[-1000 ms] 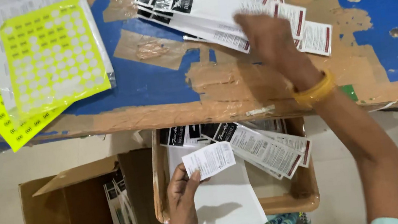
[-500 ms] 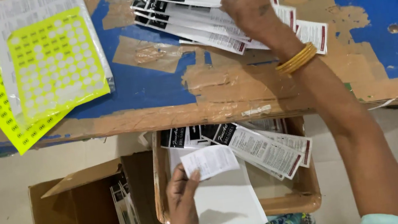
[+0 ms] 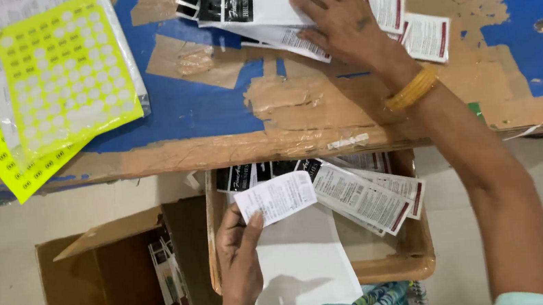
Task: The person folds paper inserts, applies printed labels to brush packaging, and places packaged items into cardboard boxes on a work table.
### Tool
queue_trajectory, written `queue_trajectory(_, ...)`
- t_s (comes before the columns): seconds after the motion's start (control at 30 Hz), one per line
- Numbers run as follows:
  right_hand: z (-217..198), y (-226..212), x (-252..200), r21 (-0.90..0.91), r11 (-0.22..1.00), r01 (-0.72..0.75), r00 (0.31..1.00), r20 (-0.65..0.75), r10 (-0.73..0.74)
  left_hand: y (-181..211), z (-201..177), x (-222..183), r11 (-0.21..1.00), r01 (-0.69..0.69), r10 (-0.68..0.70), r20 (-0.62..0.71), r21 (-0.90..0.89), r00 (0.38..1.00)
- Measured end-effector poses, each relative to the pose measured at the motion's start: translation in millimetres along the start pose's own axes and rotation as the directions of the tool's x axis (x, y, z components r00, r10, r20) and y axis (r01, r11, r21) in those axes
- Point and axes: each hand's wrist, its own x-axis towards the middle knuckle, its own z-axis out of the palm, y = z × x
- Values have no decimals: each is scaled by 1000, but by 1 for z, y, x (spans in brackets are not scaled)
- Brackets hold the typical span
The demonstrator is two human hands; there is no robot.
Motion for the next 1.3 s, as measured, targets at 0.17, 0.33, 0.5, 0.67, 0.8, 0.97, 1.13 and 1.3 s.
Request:
queue_trajectory(0.17,-16,-24,-27,368,903,-221,830,557,-23,12,-7,5,998,-63,63,-26,-17,998)
queue_trajectory(0.33,-99,-88,-74,372,909,-190,770,630,-96,17,-3,12,996,-78,75,-52,-47,996)
queue_trajectory(0.5,-116,-78,-89,457,810,-368,652,748,-125,22,20,25,991,-114,117,49,-71,992)
queue_trajectory(0.67,-100,-63,-88,490,764,-419,787,616,37,25,40,36,987,-148,155,123,-65,980)
queue_trajectory(0.8,-127,-64,-74,659,47,-750,660,745,95,21,46,47,984,-163,174,172,-75,970)
queue_trajectory(0.97,-144,-95,-71,771,-198,-605,692,632,348,25,54,55,984,-172,177,203,-42,963)
queue_trajectory(1.13,-142,-91,-59,802,55,-595,713,495,497,43,65,76,929,-347,307,255,129,917)
queue_trajectory(1.3,-139,-88,-40,735,142,-663,657,481,580,59,70,98,838,-419,374,191,351,908)
